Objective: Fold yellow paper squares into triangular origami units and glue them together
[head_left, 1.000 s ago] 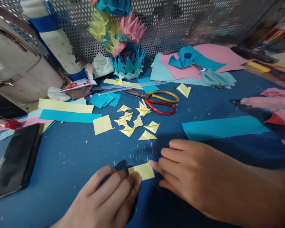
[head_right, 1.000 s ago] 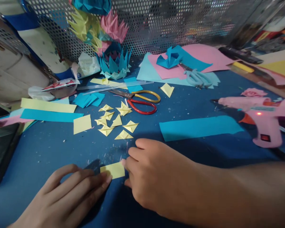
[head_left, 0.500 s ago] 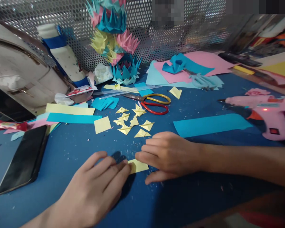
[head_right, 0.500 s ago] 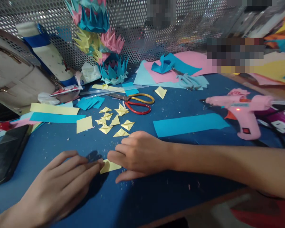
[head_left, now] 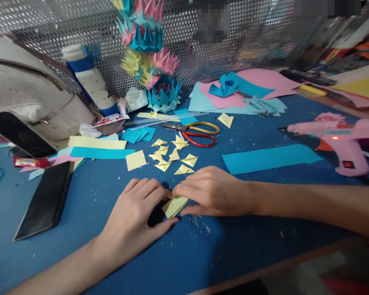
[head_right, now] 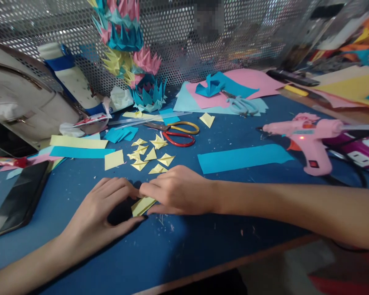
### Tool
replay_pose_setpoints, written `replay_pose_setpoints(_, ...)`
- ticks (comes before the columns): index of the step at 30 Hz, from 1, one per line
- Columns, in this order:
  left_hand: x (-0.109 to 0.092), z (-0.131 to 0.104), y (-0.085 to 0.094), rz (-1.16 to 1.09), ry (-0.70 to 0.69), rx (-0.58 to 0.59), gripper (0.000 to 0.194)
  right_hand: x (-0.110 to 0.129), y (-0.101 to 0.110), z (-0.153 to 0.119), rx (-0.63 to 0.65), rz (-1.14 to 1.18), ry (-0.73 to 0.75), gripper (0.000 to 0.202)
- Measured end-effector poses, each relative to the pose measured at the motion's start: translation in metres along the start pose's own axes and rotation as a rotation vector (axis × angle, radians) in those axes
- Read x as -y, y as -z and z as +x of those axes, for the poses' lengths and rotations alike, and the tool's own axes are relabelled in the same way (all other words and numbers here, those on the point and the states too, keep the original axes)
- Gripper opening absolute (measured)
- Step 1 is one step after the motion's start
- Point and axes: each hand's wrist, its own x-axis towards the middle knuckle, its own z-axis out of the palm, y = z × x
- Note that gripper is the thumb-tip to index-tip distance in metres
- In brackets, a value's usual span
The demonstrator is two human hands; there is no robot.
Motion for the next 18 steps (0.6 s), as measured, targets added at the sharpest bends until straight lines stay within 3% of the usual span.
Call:
replay_pose_setpoints(2,0.000,0.002,0.000,-0.026,0.033,-0.001,0.010,-0.001,-0.001,0.000,0.004,0.034,-0.025,0.043)
replay_pose_setpoints(7,0.003,0.008,0.000,-0.064,0.078,-0.007,0.010,-0.001,0.002,0.003,0.041,0.186,-0.136,0.023)
replay_pose_setpoints(10,0.003,0.008,0.002,-0.077,0.073,-0.035,0.013,0.002,0.007,0.004,0.048,0.332,-0.240,0.022)
replay_pose_setpoints(18,-0.002,0.008,0.006,-0.083,-0.052,-0.240,0.013,0.002,0.013,0.007,-0.031,0.689,-0.470,0.008)
